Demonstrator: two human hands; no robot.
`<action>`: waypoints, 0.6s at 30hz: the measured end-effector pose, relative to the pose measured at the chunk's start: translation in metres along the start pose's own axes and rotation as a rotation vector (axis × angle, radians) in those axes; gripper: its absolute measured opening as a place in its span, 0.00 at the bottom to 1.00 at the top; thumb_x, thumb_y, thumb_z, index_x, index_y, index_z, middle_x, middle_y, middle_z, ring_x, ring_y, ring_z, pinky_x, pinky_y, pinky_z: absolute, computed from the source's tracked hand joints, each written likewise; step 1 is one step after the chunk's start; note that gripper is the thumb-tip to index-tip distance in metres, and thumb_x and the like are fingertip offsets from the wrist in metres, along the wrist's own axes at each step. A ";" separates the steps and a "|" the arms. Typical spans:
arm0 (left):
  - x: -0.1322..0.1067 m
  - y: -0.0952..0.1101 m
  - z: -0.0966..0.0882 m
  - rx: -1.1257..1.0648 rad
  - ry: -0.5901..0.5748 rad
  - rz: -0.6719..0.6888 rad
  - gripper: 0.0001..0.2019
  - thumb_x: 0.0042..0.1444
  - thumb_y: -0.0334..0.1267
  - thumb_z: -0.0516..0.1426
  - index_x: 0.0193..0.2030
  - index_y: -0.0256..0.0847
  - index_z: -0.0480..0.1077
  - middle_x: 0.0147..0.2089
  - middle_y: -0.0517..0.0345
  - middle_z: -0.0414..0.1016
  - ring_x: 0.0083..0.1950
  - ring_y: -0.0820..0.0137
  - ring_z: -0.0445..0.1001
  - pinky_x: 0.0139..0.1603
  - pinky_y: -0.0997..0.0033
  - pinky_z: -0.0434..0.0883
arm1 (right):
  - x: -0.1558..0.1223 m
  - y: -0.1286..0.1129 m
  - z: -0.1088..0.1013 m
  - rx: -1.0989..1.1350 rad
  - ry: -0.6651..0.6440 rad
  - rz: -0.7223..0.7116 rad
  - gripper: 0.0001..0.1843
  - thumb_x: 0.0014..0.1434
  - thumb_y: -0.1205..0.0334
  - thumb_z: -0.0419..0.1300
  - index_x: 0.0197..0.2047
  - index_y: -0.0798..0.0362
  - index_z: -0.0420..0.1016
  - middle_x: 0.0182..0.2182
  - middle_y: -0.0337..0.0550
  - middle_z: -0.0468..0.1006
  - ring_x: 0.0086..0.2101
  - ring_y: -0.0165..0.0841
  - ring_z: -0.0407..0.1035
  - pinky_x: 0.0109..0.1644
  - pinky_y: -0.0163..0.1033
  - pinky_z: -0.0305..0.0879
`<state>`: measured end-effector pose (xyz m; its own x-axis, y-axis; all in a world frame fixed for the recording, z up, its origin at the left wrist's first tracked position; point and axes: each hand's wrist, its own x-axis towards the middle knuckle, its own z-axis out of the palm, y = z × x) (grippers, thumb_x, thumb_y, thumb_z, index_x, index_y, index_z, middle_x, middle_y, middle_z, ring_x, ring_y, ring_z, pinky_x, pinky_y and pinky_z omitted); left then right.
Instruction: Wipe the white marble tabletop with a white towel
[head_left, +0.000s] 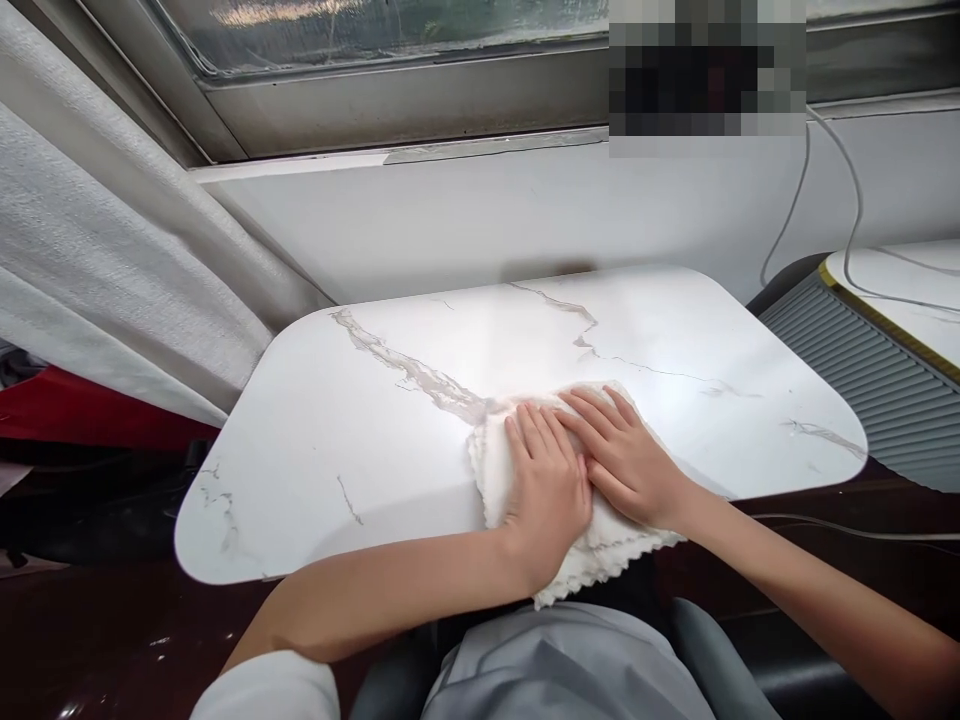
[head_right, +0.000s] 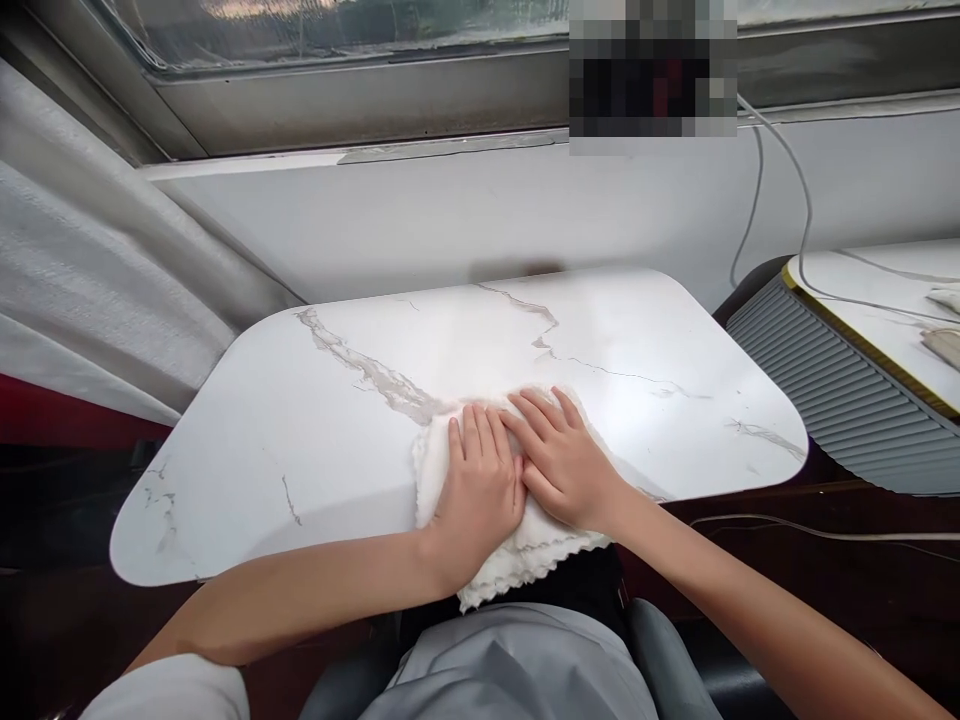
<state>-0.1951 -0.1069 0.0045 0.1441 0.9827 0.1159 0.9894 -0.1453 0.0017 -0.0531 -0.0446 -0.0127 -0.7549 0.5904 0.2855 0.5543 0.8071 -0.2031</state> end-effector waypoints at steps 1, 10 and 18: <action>-0.001 0.004 0.000 -0.008 -0.004 0.008 0.28 0.66 0.37 0.46 0.67 0.17 0.61 0.69 0.25 0.60 0.72 0.39 0.56 0.71 0.38 0.58 | -0.005 0.001 -0.002 -0.004 0.002 -0.001 0.35 0.66 0.60 0.43 0.75 0.51 0.49 0.68 0.51 0.63 0.68 0.44 0.52 0.71 0.62 0.43; 0.036 0.017 0.004 -0.112 0.021 0.201 0.30 0.66 0.41 0.49 0.67 0.14 0.60 0.69 0.18 0.58 0.72 0.39 0.56 0.71 0.39 0.57 | -0.026 0.031 -0.013 -0.021 0.037 0.120 0.34 0.66 0.58 0.41 0.75 0.47 0.46 0.67 0.51 0.65 0.67 0.45 0.54 0.71 0.63 0.44; 0.111 -0.003 0.018 -0.174 0.069 0.195 0.28 0.65 0.37 0.46 0.69 0.21 0.58 0.71 0.31 0.60 0.73 0.47 0.57 0.73 0.42 0.51 | 0.031 0.086 -0.006 -0.119 -0.068 0.302 0.33 0.66 0.59 0.38 0.72 0.57 0.54 0.67 0.55 0.63 0.68 0.47 0.52 0.70 0.63 0.45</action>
<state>-0.1819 0.0047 -0.0006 0.3238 0.9252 0.1980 0.9242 -0.3541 0.1430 -0.0268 0.0430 -0.0153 -0.5696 0.8053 0.1646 0.7908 0.5915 -0.1574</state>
